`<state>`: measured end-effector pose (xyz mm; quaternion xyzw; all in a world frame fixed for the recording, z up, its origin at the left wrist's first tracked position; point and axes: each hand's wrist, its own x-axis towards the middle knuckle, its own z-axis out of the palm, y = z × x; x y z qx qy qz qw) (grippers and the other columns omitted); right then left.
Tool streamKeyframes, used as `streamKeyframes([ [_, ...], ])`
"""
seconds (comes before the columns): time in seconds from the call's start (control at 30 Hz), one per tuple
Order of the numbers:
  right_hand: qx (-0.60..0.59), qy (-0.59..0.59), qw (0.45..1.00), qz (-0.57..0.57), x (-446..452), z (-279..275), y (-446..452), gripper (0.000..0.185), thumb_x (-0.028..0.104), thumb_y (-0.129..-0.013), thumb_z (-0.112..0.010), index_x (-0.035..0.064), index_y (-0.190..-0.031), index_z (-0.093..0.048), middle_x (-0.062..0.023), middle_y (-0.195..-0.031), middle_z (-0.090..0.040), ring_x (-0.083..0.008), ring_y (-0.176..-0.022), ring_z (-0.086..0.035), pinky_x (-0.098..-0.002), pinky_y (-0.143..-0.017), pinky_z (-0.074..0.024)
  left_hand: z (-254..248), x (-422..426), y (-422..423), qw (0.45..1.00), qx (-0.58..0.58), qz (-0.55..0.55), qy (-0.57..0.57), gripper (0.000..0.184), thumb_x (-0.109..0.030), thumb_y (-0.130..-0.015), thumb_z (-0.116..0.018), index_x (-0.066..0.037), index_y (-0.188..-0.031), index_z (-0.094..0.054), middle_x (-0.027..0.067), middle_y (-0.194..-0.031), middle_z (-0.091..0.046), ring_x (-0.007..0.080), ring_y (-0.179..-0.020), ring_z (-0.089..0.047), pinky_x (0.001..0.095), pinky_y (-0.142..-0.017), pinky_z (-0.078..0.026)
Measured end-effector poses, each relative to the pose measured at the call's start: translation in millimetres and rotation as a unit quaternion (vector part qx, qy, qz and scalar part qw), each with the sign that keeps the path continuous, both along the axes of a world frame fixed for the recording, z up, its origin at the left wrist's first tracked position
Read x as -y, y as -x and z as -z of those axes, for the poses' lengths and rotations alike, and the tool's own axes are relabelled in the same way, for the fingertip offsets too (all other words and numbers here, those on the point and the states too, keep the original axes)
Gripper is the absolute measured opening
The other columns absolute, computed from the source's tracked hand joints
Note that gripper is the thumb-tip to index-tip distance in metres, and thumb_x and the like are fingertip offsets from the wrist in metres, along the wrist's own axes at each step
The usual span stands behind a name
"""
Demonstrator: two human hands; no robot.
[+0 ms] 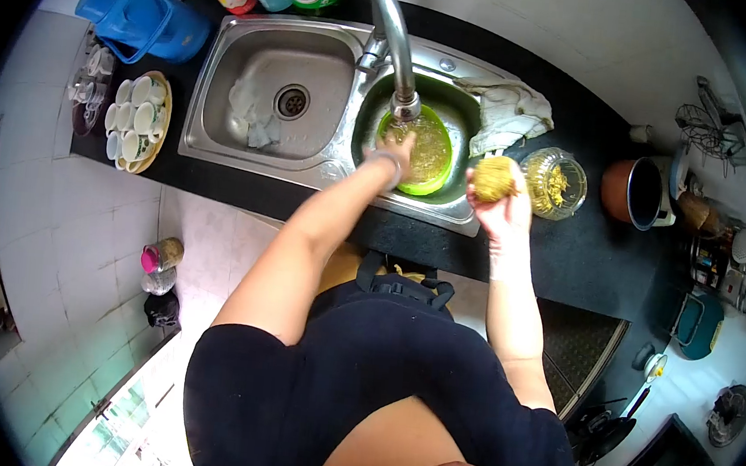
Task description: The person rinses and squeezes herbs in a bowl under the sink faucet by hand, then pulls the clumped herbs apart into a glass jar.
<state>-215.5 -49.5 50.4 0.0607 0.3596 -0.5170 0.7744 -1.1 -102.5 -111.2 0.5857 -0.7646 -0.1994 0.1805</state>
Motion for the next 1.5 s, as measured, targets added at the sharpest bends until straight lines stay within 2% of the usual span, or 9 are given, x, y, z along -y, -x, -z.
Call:
streamKeyframes([
  [0.07, -0.048, -0.001, 0.999, -0.009, 1, 25, 2, 0.028, 0.031, -0.085, -0.060, 0.0094, -0.102, -0.056, -0.0106, -0.099, -0.059, -0.0305, -0.092, -0.056, -0.0403, -0.073, -0.0494, -17, -14, 14, 0.964, 0.096, 0.011, 0.246, 0.025, -0.031, -0.075, -0.065, -0.012, -0.091, -0.067, 0.0120, -0.091, -0.066, 0.0270, -0.109, -0.051, 0.0632, -0.088, -0.031],
  [0.17, -0.006, -0.003, 1.000, -0.012, -3, 28, 5, 0.027, 0.032, -0.085, -0.060, 0.0106, -0.101, -0.056, -0.0100, -0.097, -0.060, -0.0301, -0.092, -0.057, -0.0418, -0.074, -0.0495, -61, -7, 17, 0.974, 0.053, -0.065, -0.208, 0.023, -0.031, -0.078, -0.064, -0.009, -0.073, -0.068, 0.0150, -0.100, -0.061, 0.0302, -0.099, -0.053, 0.0469, -0.091, -0.037],
  [0.33, -0.050, 0.020, 0.997, 0.054, 0, 47, 1, 0.031, 0.021, -0.087, -0.056, 0.0067, -0.113, -0.050, -0.0114, -0.109, -0.055, -0.0275, -0.102, -0.053, -0.0519, -0.088, -0.0424, -96, -29, 16, 0.987, -0.150, 0.036, -0.038, 0.026, -0.007, -0.078, -0.064, -0.005, -0.104, -0.059, 0.0117, -0.099, -0.055, 0.0269, -0.094, -0.057, 0.0366, -0.087, -0.044],
  [0.43, -0.064, 0.048, 0.995, 0.065, 1, 35, -7, 0.030, 0.013, -0.088, -0.054, 0.0062, -0.117, -0.049, -0.0104, -0.109, -0.056, -0.0247, -0.101, -0.055, -0.0461, -0.085, -0.0465, -127, -33, 33, 0.882, -0.437, -0.011, -0.178, 0.023, -0.007, -0.080, -0.066, -0.004, -0.102, -0.061, 0.0062, -0.098, -0.057, 0.0124, -0.084, -0.059, 0.0234, -0.077, -0.048],
  [0.7, -0.078, 0.081, 0.988, 0.101, 6, 31, -20, 0.030, 0.012, -0.088, -0.055, 0.0066, -0.117, -0.050, -0.0092, -0.106, -0.057, -0.0222, -0.095, -0.058, -0.0390, -0.073, -0.0511, -183, -39, 56, 0.951, -0.291, 0.087, 0.053, 0.032, -0.009, -0.074, -0.072, -0.002, -0.102, -0.060, 0.0103, -0.096, -0.055, 0.0168, -0.080, -0.059, 0.0243, -0.064, -0.051],
  [1.2, -0.113, 0.103, 0.955, 0.255, 0, -26, 29, 0.033, 0.007, -0.083, -0.061, 0.0038, -0.114, -0.051, -0.0125, -0.106, -0.054, -0.0234, -0.095, -0.058, -0.0358, -0.072, -0.0540, -210, -24, 127, 0.912, -0.396, 0.077, -0.068, 0.007, -0.005, -0.082, -0.063, 0.000, -0.088, -0.061, 0.0006, -0.074, -0.061, 0.0047, -0.066, -0.056, 0.0193, -0.060, -0.046],
  [1.33, -0.683, 0.216, 0.695, 0.059, -21, -28, 58, 0.042, -0.002, -0.080, -0.060, 0.0026, -0.120, -0.049, -0.0153, -0.122, -0.042, -0.0287, -0.113, -0.048, -0.0420, -0.086, -0.0509, -190, -1, 134, 0.917, -0.382, 0.061, -0.098, 0.008, -0.005, -0.084, -0.062, -0.001, -0.090, -0.059, 0.0008, -0.079, -0.060, 0.0064, -0.068, -0.057, 0.0200, -0.063, -0.048],
  [1.4, -0.076, 0.144, 0.954, 0.254, -22, -23, 88, 0.037, 0.011, -0.087, -0.055, 0.0031, -0.122, -0.046, -0.0164, -0.122, -0.045, -0.0308, -0.113, -0.047, -0.0491, -0.091, -0.0458, -185, 4, 144, 0.870, -0.465, 0.030, -0.162, 0.008, -0.005, -0.084, -0.061, 0.000, -0.090, -0.059, 0.0031, -0.079, -0.061, 0.0098, -0.070, -0.060, 0.0230, -0.065, -0.051],
  [1.5, -0.076, 0.070, 0.952, 0.289, -40, -38, 112, 0.040, 0.026, -0.087, -0.053, 0.0037, -0.120, -0.047, -0.0161, -0.119, -0.050, -0.0298, -0.111, -0.049, -0.0513, -0.092, -0.0417, -164, 14, 147, 0.832, -0.515, -0.018, -0.207, 0.005, -0.003, -0.083, -0.060, 0.000, -0.086, -0.059, 0.0050, -0.076, -0.062, 0.0110, -0.068, -0.061, 0.0234, -0.063, -0.052],
])
